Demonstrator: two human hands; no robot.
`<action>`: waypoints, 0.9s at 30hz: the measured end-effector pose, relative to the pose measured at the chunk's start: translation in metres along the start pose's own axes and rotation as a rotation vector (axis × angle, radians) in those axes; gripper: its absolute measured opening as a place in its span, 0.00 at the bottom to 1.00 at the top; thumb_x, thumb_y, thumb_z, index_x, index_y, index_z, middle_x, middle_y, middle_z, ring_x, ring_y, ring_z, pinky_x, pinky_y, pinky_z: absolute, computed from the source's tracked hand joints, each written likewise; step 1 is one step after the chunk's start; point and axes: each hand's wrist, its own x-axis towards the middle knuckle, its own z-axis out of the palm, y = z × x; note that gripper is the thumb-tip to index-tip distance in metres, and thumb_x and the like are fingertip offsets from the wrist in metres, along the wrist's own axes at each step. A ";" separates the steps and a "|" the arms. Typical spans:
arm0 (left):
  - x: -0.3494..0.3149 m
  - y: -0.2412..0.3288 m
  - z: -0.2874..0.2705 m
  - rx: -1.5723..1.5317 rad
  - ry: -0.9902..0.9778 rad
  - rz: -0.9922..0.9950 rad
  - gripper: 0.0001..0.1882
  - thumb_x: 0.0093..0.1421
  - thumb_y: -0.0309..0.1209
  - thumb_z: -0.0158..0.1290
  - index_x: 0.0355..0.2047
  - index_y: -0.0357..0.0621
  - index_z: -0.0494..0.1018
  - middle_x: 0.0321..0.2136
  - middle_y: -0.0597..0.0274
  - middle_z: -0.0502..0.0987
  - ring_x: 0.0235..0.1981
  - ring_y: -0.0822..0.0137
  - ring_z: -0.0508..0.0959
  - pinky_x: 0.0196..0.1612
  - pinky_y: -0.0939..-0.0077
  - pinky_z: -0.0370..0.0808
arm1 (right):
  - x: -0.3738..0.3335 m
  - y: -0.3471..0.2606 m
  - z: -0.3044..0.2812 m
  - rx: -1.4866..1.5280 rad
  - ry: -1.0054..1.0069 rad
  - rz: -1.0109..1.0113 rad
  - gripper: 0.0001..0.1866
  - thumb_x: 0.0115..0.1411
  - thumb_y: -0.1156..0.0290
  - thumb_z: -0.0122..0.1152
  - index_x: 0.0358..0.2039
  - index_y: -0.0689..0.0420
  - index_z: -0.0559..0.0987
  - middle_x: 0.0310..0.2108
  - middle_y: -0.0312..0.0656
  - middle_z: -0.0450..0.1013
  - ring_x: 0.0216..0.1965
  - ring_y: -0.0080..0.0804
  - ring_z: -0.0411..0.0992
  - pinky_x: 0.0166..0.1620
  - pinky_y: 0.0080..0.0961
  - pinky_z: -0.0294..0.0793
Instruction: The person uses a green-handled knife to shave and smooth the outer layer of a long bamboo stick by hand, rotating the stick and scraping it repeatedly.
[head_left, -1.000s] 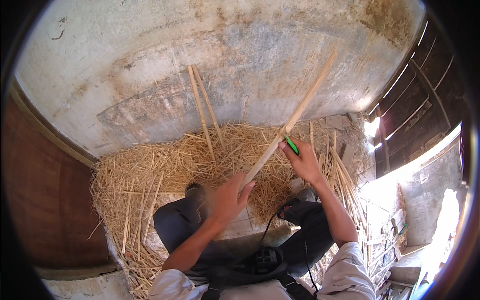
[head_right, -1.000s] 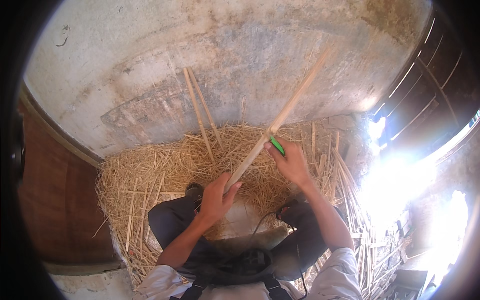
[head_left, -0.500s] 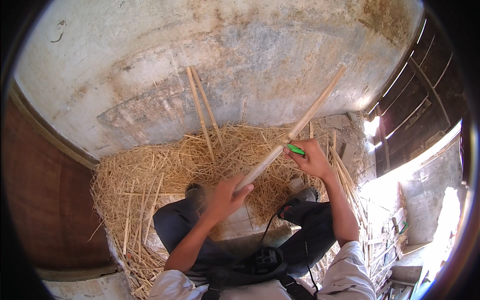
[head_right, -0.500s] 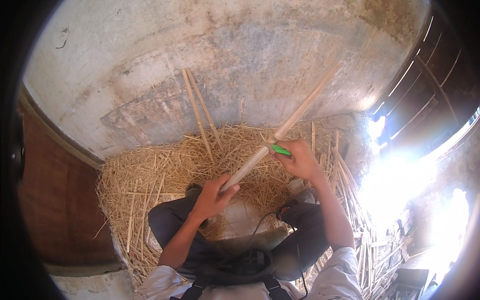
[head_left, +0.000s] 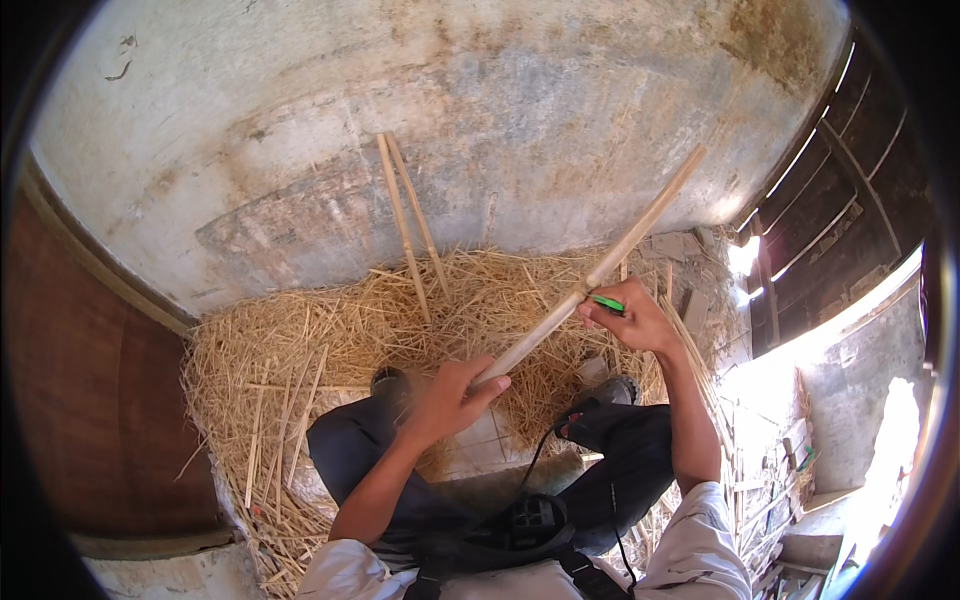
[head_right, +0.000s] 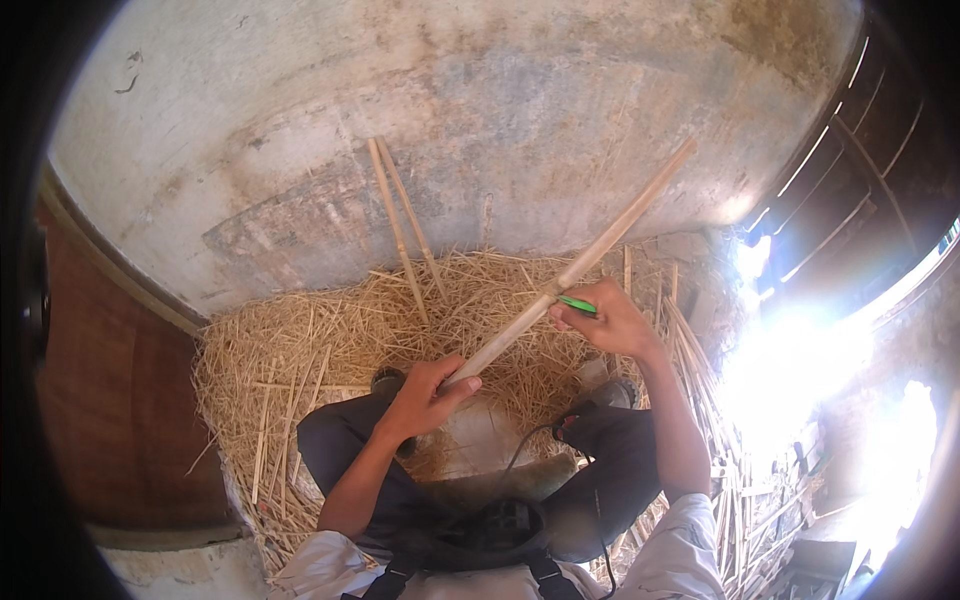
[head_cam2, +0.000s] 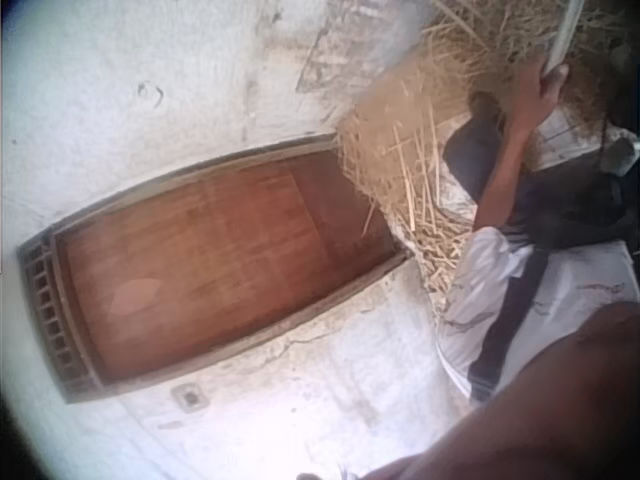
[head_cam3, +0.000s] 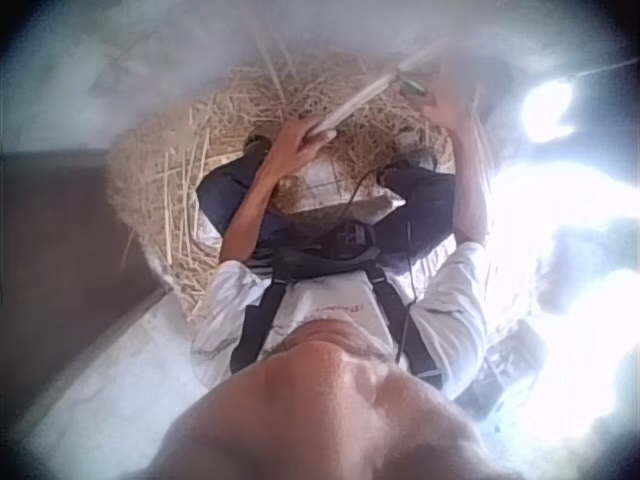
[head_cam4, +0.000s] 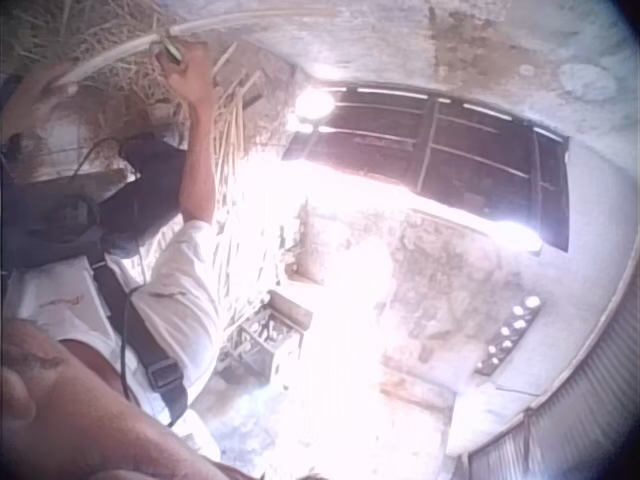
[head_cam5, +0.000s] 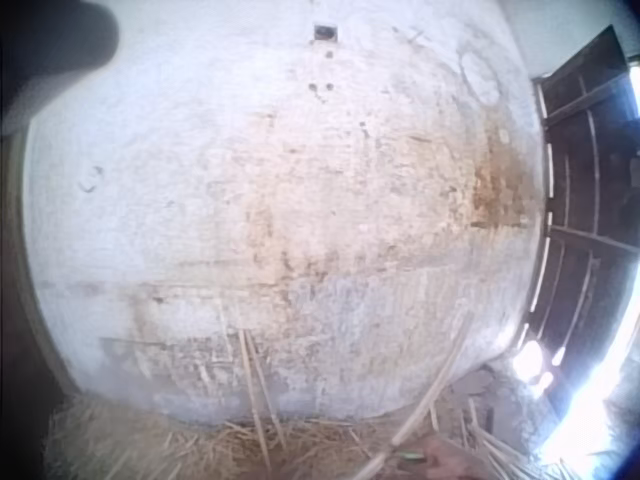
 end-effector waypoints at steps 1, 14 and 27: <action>0.000 0.002 -0.001 -0.009 0.015 -0.009 0.15 0.71 0.38 0.62 0.38 0.37 0.77 0.20 0.55 0.71 0.21 0.65 0.71 0.28 0.64 0.67 | 0.000 0.000 0.001 0.005 0.004 0.011 0.12 0.71 0.67 0.67 0.31 0.59 0.88 0.17 0.41 0.71 0.20 0.26 0.66 0.27 0.33 0.64; 0.002 -0.011 -0.008 0.119 0.257 -0.128 0.15 0.72 0.39 0.60 0.42 0.36 0.78 0.22 0.51 0.76 0.21 0.60 0.74 0.29 0.62 0.70 | 0.000 0.018 -0.018 -0.206 0.175 0.186 0.11 0.68 0.65 0.71 0.39 0.60 0.86 0.23 0.43 0.74 0.24 0.30 0.70 0.32 0.33 0.69; 0.007 -0.013 0.002 -0.330 0.305 -0.236 0.14 0.75 0.41 0.58 0.46 0.42 0.78 0.23 0.75 0.70 0.21 0.81 0.68 0.26 0.78 0.65 | 0.001 -0.018 0.039 -0.193 0.293 0.059 0.17 0.72 0.59 0.64 0.54 0.54 0.78 0.42 0.51 0.80 0.42 0.51 0.81 0.45 0.44 0.80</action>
